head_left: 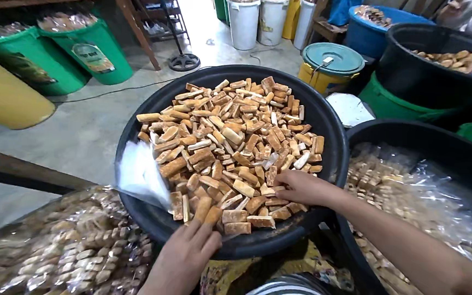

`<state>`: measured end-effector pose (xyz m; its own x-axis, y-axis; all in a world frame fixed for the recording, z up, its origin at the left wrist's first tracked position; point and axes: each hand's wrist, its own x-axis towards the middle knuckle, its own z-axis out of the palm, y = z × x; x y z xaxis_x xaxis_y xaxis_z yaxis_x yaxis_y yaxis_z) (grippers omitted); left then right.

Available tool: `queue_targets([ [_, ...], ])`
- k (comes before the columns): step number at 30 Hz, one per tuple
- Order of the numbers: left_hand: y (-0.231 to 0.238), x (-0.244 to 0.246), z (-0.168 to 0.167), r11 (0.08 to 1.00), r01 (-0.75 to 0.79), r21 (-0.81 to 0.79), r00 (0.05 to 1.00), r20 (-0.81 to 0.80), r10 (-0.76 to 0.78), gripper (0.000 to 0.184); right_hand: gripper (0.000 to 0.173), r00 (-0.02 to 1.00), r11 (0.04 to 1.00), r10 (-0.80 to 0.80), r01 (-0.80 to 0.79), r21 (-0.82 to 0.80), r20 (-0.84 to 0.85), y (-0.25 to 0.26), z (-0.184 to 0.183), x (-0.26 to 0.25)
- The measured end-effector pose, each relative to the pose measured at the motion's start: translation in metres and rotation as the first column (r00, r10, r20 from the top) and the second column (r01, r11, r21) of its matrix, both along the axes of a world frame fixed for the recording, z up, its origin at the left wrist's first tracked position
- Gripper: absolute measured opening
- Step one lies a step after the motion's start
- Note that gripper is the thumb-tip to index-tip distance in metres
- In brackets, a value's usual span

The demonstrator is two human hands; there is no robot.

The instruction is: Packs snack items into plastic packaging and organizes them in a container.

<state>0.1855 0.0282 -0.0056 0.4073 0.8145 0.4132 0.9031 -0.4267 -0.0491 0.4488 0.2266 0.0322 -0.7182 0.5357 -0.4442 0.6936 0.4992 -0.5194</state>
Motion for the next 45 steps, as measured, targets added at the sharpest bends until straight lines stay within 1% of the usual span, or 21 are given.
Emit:
queue_targets([
  [4,-0.018,0.004,0.017,0.994,0.034,-0.1,0.994,-0.1,-0.044,0.016,0.036,0.992,0.983,0.108,-0.116,0.146,0.063,-0.017,0.008,0.004],
  [8,-0.015,0.006,0.02,1.0,-0.008,-0.005,0.996,-0.094,0.007,0.014,0.034,0.991,0.967,0.133,-0.137,0.217,0.033,-0.023,0.005,0.004],
  [10,-0.012,0.009,0.012,1.0,0.006,0.012,0.999,-0.048,-0.005,0.025,0.034,0.986,0.97,0.161,-0.164,0.18,0.034,-0.018,0.005,0.005],
  [12,-0.008,0.011,0.006,0.999,0.029,-0.023,0.999,0.043,-0.028,0.041,0.037,0.981,0.964,0.191,-0.193,0.18,0.031,-0.017,0.005,0.008],
  [14,-0.005,0.015,0.004,0.995,0.026,-0.101,0.982,0.188,-0.007,0.047,0.038,0.983,0.964,0.183,-0.185,0.19,0.029,-0.021,0.008,0.008],
  [17,-0.003,0.013,0.016,0.953,0.031,-0.302,0.878,0.464,0.119,0.038,0.034,0.996,0.989,0.087,-0.086,0.12,-0.002,-0.021,0.007,0.006],
  [18,0.0,0.011,0.021,0.949,0.026,-0.315,0.834,0.53,0.153,0.035,0.033,0.998,0.996,0.057,-0.057,0.062,-0.01,-0.017,0.005,0.006],
  [21,0.012,0.005,0.038,0.976,-0.131,-0.174,0.77,0.602,0.211,0.029,0.032,0.998,0.998,0.041,-0.042,-0.038,-0.037,-0.01,0.002,0.009],
  [24,0.033,0.009,0.067,0.945,-0.325,0.022,0.725,0.648,0.235,0.025,0.033,0.997,0.997,0.08,-0.08,-0.003,-0.007,-0.022,0.014,0.003],
  [26,0.049,0.017,0.081,0.904,-0.391,0.171,0.78,0.584,0.226,0.031,0.032,0.998,0.998,0.068,-0.068,0.012,0.009,-0.03,0.018,0.0],
  [28,0.068,0.029,0.088,0.891,-0.354,0.285,0.854,0.487,0.184,0.028,0.032,0.991,1.0,0.021,-0.018,0.02,-0.131,-0.029,0.009,0.006],
  [29,0.078,0.037,0.088,0.906,-0.31,0.29,0.882,0.442,0.161,0.022,0.037,0.981,0.999,-0.017,0.024,0.031,-0.192,-0.027,0.005,0.01],
  [31,0.101,0.052,0.081,0.956,-0.198,0.217,0.933,0.34,0.116,0.021,0.043,0.979,0.985,-0.087,0.113,0.133,-0.186,-0.025,0.004,0.017],
  [32,0.113,0.061,0.076,0.98,-0.143,0.137,0.955,0.278,0.101,0.024,0.039,0.985,0.967,-0.107,0.134,0.216,-0.133,-0.022,0.003,0.02],
  [34,0.132,0.084,0.067,0.98,-0.093,-0.178,0.99,0.092,0.111,0.027,0.035,0.99,0.946,-0.136,0.123,0.299,0.024,-0.014,0.0,0.024],
  [36,0.15,0.108,0.06,0.816,-0.156,-0.557,0.987,-0.125,0.104,0.029,0.034,0.985,0.951,-0.167,0.149,0.272,0.047,-0.011,0.003,0.03],
  [37,0.16,0.114,0.053,0.745,-0.152,-0.65,0.987,-0.143,0.077,0.028,0.036,0.977,0.943,-0.214,0.21,0.259,-0.014,-0.011,0.01,0.032],
  [39,0.176,0.115,0.048,0.703,-0.053,-0.71,0.997,-0.001,0.073,0.026,0.04,0.914,0.898,-0.311,0.372,0.234,-0.26,-0.013,0.02,0.038],
  [41,0.186,0.115,0.057,0.707,0.089,-0.702,0.973,0.211,0.087,0.036,0.038,0.844,0.869,-0.31,0.438,0.231,-0.437,-0.011,0.021,0.039],
  [43,0.186,0.117,0.064,0.734,0.169,-0.657,0.939,0.334,0.083,0.045,0.035,0.876,0.823,-0.255,0.419,0.384,-0.411,-0.011,0.021,0.031],
  [45,0.18,0.12,0.061,0.812,0.143,-0.565,0.915,0.389,0.109,0.05,0.031,0.934,0.712,-0.147,0.328,0.621,-0.325,-0.011,0.017,0.019],
])
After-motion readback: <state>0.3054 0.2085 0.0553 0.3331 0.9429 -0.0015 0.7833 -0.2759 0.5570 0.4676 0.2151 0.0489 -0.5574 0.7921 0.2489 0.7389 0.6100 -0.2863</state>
